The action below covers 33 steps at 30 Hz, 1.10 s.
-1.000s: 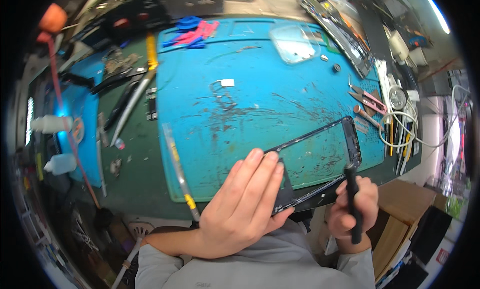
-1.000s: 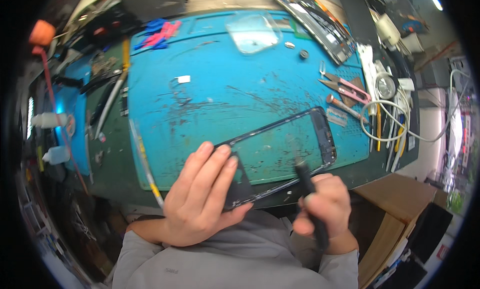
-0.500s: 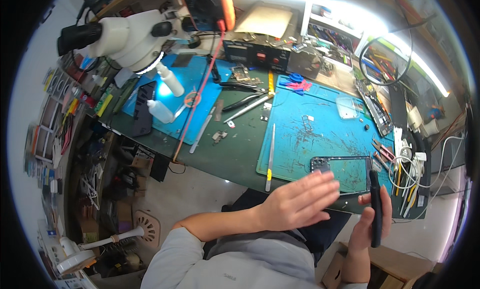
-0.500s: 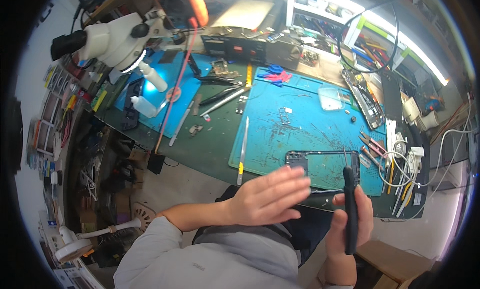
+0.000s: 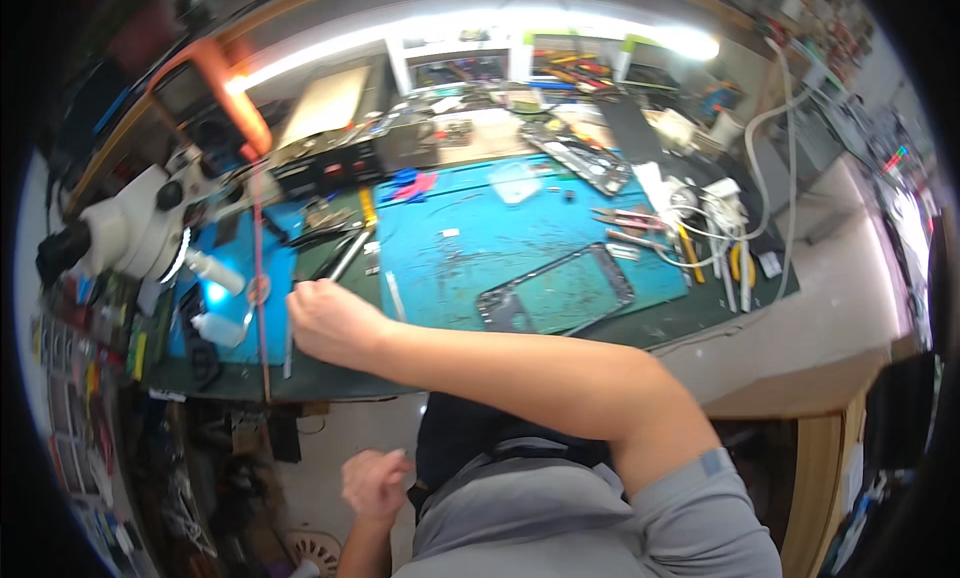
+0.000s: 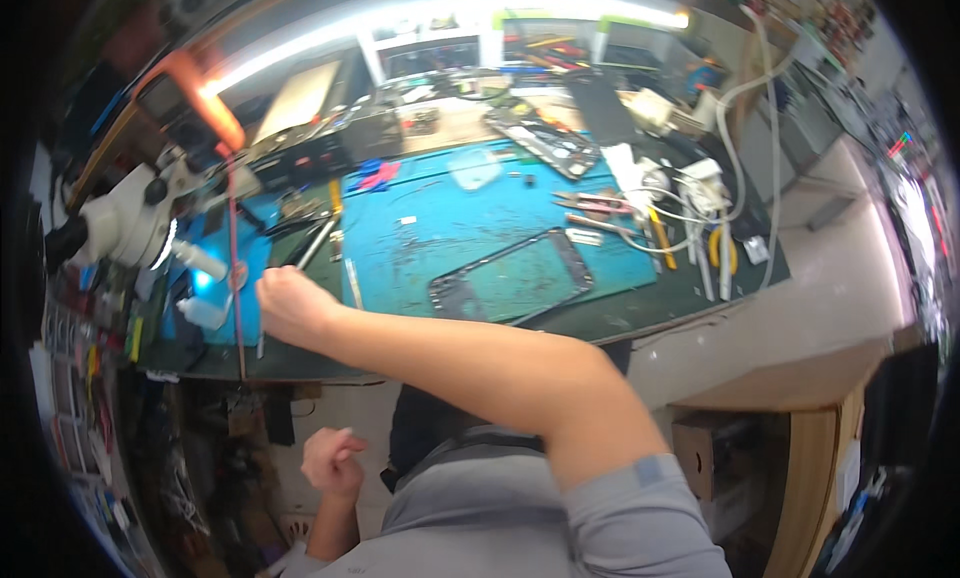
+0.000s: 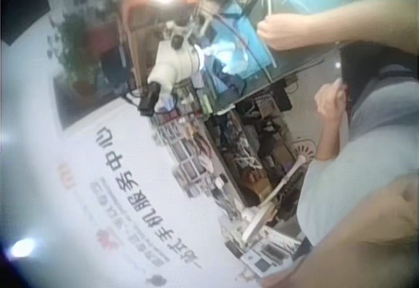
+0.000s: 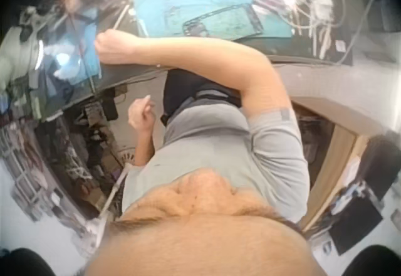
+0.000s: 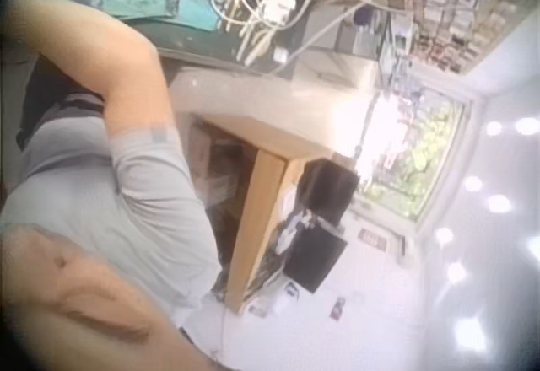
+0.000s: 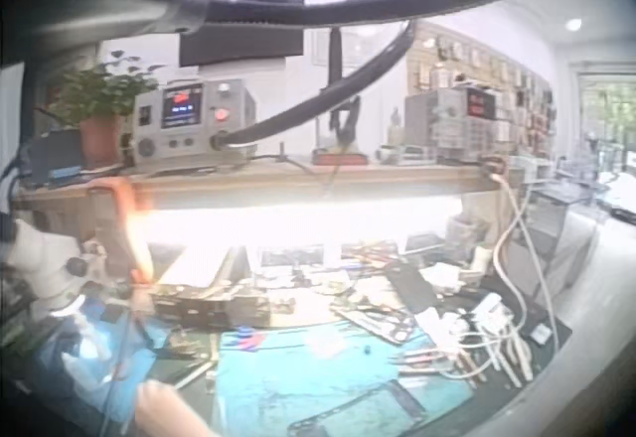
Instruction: The person uses a screwdriver to remove screws from a smartphone frame and then uses tweezers to lift and remove small internal components. The work is performed on a cluttered blue workbench with various tools and parts visible.
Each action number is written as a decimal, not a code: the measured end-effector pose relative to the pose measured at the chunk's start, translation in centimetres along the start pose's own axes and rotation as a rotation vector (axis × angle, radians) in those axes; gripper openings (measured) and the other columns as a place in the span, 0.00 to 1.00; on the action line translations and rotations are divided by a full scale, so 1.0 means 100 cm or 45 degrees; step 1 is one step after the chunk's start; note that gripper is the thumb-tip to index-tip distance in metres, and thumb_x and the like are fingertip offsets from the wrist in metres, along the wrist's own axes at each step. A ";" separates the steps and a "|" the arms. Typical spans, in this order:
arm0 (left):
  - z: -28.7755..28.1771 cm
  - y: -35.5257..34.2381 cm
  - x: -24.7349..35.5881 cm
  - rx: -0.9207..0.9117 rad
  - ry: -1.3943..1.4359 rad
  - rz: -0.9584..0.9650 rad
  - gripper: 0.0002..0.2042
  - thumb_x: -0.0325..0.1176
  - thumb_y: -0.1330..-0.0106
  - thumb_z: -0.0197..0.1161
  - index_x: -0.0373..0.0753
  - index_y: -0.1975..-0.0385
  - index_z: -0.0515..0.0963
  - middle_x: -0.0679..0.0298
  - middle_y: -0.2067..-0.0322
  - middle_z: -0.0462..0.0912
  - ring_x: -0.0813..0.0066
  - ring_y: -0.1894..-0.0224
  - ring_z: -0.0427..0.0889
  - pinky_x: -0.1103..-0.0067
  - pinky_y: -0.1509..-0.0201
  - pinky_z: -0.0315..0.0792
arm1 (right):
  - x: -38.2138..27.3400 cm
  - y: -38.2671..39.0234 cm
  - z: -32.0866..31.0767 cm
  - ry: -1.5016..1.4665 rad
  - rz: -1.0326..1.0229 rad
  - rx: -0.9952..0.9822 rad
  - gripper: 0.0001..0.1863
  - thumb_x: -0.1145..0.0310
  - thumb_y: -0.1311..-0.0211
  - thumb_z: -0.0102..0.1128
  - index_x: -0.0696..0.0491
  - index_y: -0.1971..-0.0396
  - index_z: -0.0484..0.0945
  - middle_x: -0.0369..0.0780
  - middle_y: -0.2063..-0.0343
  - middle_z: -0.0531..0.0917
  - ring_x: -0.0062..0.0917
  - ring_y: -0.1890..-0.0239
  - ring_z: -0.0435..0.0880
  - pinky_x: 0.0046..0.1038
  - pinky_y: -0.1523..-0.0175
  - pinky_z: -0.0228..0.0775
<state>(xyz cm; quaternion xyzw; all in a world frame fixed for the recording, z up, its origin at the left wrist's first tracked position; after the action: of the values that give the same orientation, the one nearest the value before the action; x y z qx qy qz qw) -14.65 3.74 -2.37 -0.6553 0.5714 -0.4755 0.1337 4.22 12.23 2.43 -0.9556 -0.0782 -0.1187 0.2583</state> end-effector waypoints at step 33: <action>-0.003 -0.137 -0.065 0.289 -0.428 -0.616 0.12 0.23 0.24 0.64 0.31 0.44 0.82 0.59 0.63 0.87 0.70 0.65 0.84 0.74 0.60 0.78 | 0.050 0.361 -0.166 -0.384 1.109 0.438 0.11 0.69 0.21 0.62 0.60 0.55 0.89 0.34 0.83 0.79 0.23 0.82 0.74 0.26 0.74 0.60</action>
<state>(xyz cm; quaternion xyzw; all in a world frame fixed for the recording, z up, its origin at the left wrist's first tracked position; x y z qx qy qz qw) -5.65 13.81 4.57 -0.8226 0.3122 -0.4391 0.1817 13.57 -26.68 0.49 -0.8496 0.2734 0.1547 0.4237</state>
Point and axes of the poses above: each hand's wrist, its own y-axis away from the middle knuckle, its own z-axis out of the palm, x = y × z, the point moved 4 cm from there along -y, towards the middle knuckle
